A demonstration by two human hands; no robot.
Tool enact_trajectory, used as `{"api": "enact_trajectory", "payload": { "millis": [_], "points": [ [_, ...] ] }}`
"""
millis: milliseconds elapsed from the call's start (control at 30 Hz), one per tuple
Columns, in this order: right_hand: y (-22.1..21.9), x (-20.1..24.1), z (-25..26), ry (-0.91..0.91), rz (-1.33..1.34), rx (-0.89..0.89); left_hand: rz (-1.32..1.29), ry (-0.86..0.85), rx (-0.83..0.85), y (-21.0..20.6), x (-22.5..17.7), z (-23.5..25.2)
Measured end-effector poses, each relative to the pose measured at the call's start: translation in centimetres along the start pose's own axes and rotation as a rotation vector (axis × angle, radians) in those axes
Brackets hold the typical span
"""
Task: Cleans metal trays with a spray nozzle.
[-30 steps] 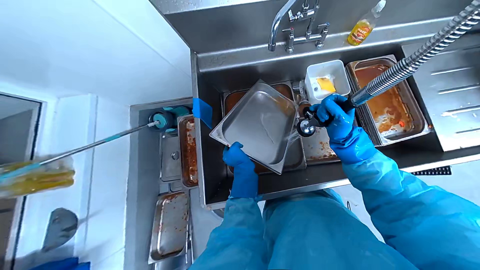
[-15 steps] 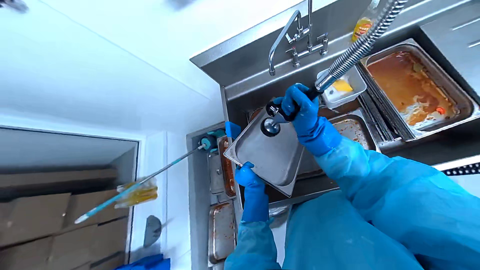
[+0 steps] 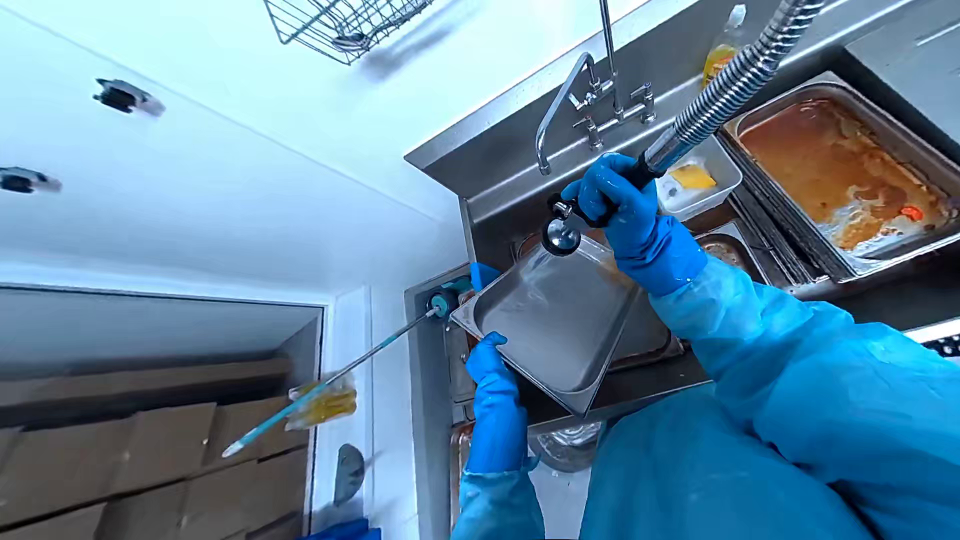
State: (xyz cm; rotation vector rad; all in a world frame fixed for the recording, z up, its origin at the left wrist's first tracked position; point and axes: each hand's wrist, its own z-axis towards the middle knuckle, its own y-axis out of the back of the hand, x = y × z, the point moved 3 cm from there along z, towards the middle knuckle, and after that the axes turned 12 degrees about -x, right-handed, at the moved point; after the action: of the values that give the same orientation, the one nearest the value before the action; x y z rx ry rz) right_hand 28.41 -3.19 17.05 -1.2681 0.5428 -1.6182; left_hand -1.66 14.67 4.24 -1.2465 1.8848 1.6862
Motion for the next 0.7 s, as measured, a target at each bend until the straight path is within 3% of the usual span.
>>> {"api": "enact_trajectory", "payload": {
  "millis": [233,467,700],
  "points": [
    [0.8,1.7,0.3,0.032,-0.061,0.09,0.157,-0.127,0.004,1.5,-2.3,-1.8],
    [3.8,2.5,1.0,0.034,-0.201,0.069,0.218,-0.544,-0.076,5.4,-6.4,-4.3],
    [4.5,3.3,2.2,0.074,-0.219,0.062,-0.063,-0.975,-0.164,8.7,-7.1,-7.1]
  ]
}}
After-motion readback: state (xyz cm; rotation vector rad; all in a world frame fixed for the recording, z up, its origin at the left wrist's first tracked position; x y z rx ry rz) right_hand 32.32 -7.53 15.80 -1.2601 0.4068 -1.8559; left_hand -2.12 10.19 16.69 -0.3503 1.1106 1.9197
